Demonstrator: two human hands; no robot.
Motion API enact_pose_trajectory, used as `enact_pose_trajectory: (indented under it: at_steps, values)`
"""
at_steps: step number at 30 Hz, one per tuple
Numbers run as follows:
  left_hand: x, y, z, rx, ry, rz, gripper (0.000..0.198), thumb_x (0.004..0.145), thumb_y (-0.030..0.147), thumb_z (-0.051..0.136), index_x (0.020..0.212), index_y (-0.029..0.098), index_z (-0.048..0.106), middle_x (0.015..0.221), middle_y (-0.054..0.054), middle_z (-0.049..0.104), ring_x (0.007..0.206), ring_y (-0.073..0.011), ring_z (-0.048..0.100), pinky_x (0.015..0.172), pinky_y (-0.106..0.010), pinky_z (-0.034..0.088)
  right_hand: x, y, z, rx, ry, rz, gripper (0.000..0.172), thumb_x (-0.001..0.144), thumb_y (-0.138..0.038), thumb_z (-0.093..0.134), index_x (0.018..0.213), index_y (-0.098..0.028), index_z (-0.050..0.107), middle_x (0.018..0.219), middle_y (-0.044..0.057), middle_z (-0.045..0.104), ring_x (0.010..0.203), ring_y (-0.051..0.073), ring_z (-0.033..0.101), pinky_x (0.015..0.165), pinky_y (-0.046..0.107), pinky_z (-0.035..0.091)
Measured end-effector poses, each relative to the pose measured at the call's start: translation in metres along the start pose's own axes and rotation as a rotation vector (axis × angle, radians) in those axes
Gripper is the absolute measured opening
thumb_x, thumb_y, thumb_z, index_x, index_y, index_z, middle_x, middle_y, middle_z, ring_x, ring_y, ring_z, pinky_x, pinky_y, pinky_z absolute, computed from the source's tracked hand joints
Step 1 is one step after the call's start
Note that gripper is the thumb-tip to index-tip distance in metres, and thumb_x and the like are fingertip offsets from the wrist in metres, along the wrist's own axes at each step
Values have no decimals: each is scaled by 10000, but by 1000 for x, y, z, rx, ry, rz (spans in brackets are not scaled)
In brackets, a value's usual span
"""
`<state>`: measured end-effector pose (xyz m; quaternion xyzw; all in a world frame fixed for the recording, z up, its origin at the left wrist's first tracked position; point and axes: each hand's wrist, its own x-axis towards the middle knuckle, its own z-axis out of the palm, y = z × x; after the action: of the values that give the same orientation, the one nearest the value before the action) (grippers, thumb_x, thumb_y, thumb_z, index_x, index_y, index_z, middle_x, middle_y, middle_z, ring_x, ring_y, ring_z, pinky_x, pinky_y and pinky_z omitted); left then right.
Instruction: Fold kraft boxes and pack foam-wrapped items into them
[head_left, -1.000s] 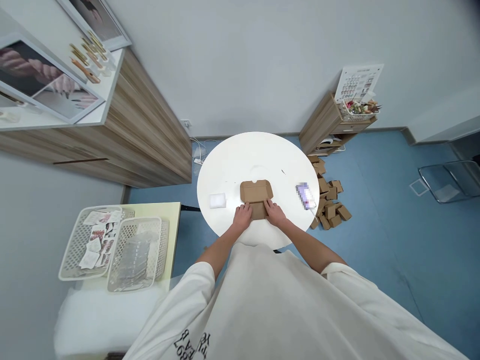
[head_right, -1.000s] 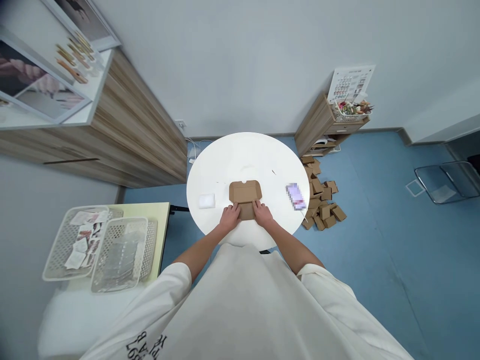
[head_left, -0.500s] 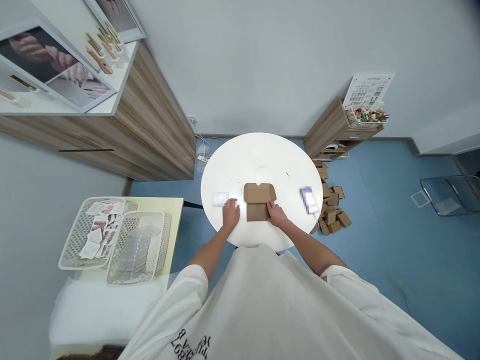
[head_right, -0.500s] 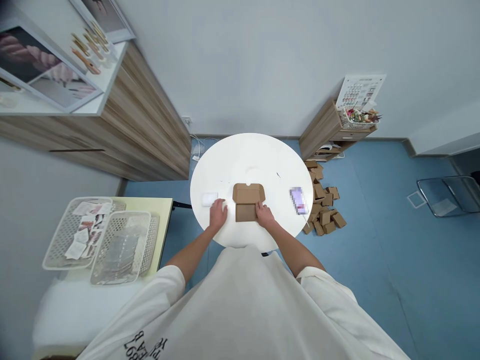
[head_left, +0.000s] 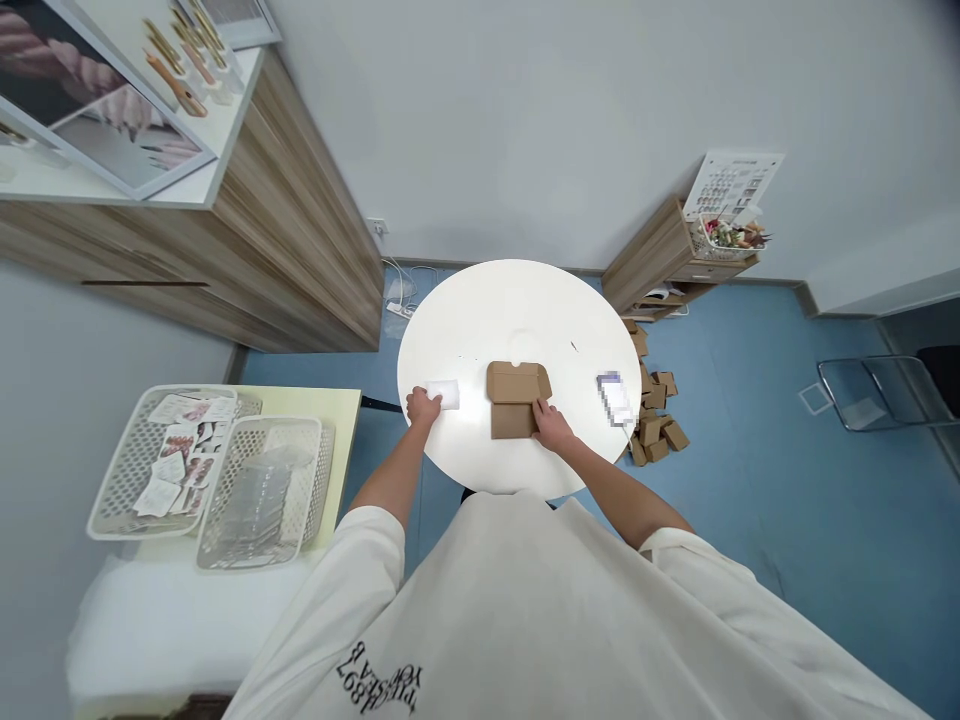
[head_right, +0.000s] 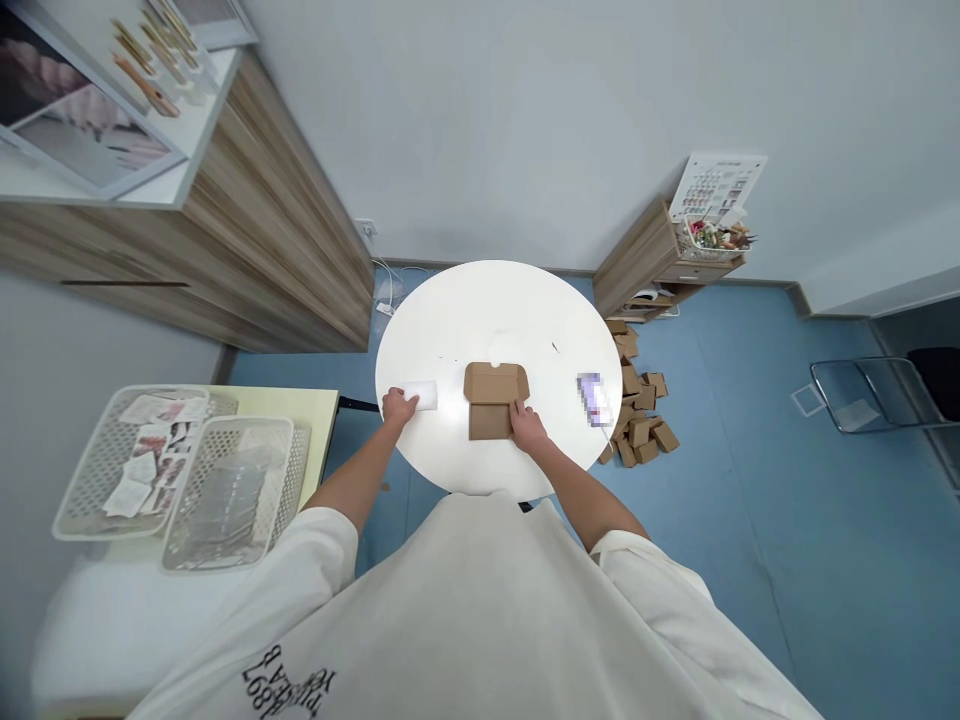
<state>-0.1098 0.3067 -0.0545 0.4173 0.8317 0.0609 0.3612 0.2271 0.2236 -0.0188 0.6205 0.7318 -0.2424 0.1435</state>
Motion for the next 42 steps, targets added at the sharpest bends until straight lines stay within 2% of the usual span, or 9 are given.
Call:
enact_pose_trajectory:
  at_steps: [6,12,22,27,29,32,34,39,42]
  values:
    - [-15,-1,3,-159,-62,-13,442,803,320,749,1148,237,487,1145,-78,671,1053,-229,664,870,-338,500,-1,1,2,13,27,-8,876,790,-200,717,1527,-219,244,1535,176,324,1167,331,502,963,434,444]
    - [-65,19,25,-411,-260,254,447,805,363,764,1156,207,535,997,-63,713,857,-183,698,777,-310,541,-2,4,2,21,30,-22,827,784,-197,711,1499,-197,295,1505,180,365,1128,327,515,933,429,449]
    - [-135,81,97,212,-208,352,361,863,369,659,1146,255,467,1098,-78,697,1047,-266,664,795,-357,476,-6,8,1,57,62,-25,805,798,-168,689,1504,-205,304,1485,181,392,1160,334,506,939,421,431]
    - [-148,91,105,375,-156,465,347,900,217,554,1232,213,450,1230,-127,619,1035,-251,651,779,-337,475,-8,9,-1,-4,56,-30,819,807,-247,718,1509,-174,304,1488,191,385,1141,333,516,925,407,443]
    - [-151,88,104,438,-120,607,362,898,152,508,1254,205,469,1295,-136,572,1091,-252,622,832,-346,469,-8,9,-1,-34,60,-36,821,810,-278,725,1509,-160,312,1493,196,384,1128,331,522,914,399,448]
    - [-153,81,102,551,-215,878,339,888,93,460,1194,205,555,1286,-125,568,1142,-271,585,931,-390,441,-8,11,1,-49,72,-48,809,810,-281,726,1505,-153,331,1492,198,401,1130,336,525,910,399,447]
    - [-152,77,103,612,-295,958,324,875,80,464,1144,201,598,1269,-122,578,1135,-282,583,960,-417,428,-7,12,2,-38,83,-54,807,806,-269,728,1504,-151,340,1494,204,406,1141,344,524,916,408,442]
    - [-146,70,103,471,-331,942,325,869,92,483,1141,208,618,1253,-107,599,1095,-259,601,964,-402,441,-14,19,5,81,166,-90,722,836,-282,692,1480,-187,379,1531,185,368,1217,355,488,966,443,421]
    - [-133,69,93,178,-142,796,283,887,105,459,1101,222,603,1162,-92,623,1093,-236,595,966,-376,450,-16,27,2,251,309,-55,507,913,-300,576,1398,-207,462,1485,165,416,1240,332,475,998,455,420]
